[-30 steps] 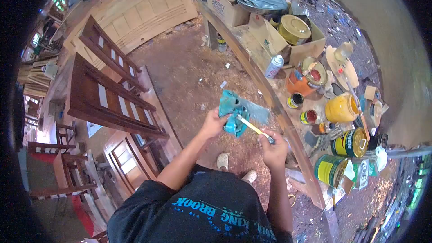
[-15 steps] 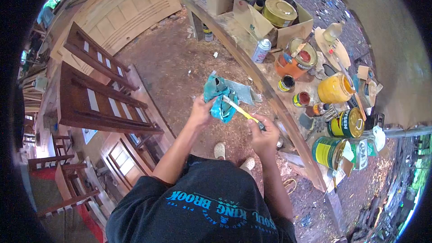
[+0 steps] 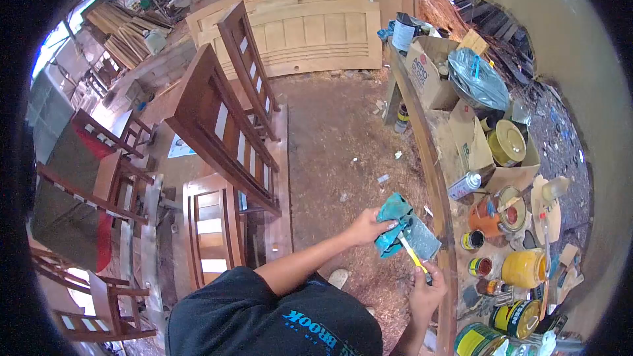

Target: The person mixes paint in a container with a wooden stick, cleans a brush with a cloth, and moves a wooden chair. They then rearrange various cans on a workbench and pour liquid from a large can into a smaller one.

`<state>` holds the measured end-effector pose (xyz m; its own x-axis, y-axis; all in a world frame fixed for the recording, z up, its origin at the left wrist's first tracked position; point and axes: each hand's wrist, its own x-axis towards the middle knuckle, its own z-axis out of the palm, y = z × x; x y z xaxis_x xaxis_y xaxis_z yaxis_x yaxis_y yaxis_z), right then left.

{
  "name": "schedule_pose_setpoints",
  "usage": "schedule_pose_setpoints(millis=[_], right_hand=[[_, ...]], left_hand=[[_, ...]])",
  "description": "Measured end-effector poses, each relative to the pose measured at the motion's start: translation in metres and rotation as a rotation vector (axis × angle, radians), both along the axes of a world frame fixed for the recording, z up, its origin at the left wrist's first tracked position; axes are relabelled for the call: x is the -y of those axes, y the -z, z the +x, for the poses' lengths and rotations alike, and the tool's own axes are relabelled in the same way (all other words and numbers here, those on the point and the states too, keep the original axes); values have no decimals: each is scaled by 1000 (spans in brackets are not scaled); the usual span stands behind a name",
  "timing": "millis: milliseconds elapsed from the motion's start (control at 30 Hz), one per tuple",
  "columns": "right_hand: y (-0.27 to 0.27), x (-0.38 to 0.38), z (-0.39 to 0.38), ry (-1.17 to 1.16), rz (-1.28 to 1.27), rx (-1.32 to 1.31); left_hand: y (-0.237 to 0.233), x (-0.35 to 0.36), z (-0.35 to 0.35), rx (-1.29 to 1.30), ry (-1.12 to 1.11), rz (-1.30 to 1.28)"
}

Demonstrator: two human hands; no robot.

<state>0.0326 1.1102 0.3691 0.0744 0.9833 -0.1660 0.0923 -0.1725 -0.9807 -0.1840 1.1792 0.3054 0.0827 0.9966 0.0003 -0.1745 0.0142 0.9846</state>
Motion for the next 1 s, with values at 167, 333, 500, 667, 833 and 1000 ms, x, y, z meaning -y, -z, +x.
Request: schedule_pose_setpoints(millis=[167, 333, 500, 667, 833, 1000], right_hand=[[22, -14, 17, -88, 244, 215], [24, -17, 11, -70, 248, 191], [22, -16, 5, -40, 217, 196], [10, -15, 6, -32, 262, 197], [6, -12, 3, -50, 245, 145], [25, -17, 10, 14, 175, 86]], left_hand=[[9, -4, -10, -74, 114, 10], [-41, 8, -7, -428, 24, -27], [-7, 1, 1, -130, -37, 111], [8, -2, -2, -134, 25, 93], [-49, 12, -3, -463, -61, 29], [-11, 4, -6, -117, 38, 48]])
